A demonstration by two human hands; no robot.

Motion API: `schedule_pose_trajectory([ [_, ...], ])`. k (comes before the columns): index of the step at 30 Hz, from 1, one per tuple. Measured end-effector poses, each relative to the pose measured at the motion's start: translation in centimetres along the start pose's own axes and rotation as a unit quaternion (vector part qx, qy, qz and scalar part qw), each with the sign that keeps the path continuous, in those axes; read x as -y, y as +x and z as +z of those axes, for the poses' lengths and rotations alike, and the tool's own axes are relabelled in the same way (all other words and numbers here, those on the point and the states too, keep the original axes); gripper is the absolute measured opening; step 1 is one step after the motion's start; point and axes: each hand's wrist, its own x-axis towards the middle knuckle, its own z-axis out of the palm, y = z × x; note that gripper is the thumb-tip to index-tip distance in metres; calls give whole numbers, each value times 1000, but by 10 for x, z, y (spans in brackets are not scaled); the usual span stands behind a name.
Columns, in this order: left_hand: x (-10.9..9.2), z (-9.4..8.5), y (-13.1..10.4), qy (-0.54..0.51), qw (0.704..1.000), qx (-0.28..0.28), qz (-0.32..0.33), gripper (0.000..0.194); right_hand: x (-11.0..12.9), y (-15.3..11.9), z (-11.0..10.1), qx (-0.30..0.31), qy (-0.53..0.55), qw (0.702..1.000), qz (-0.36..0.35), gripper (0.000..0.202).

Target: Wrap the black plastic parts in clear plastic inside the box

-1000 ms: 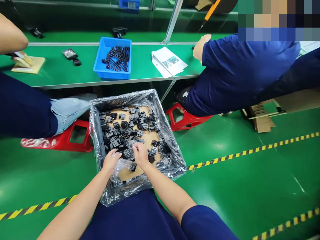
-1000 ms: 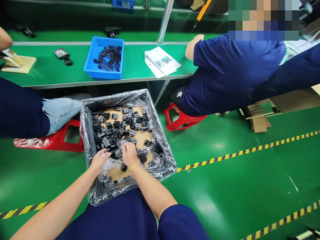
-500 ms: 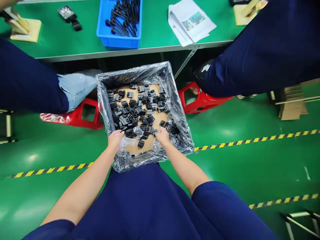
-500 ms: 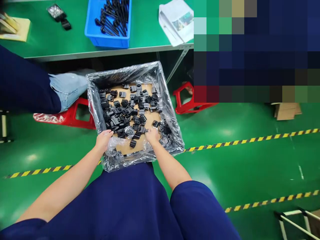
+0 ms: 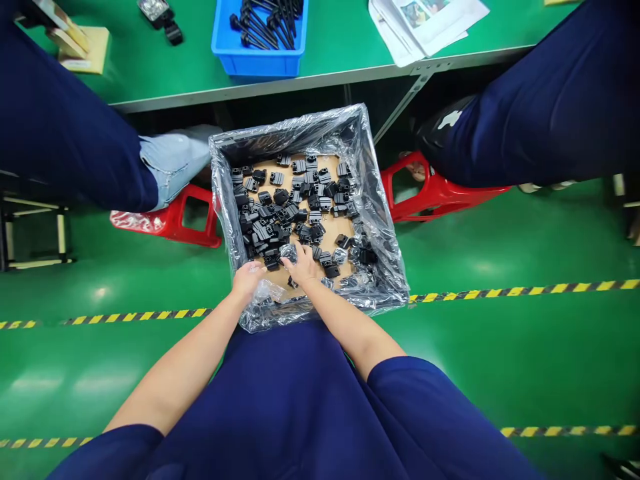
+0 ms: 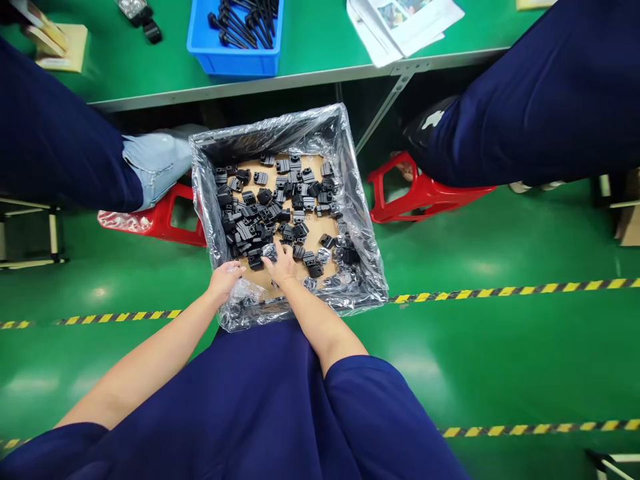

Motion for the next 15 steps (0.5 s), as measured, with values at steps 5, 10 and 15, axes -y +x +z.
schedule_pose_trajectory([
  [5,-15,2,-12,12,1000,21,-6,47,8,22,-13,34,88,995,15,19],
  [10,-32,5,-20,-39,995,63,66,71,14,10,-38,19,252,967,-22,19],
  [15,-49,9,-18,12,979,107,173,45,32,-13,-51,67,341,935,-64,17],
])
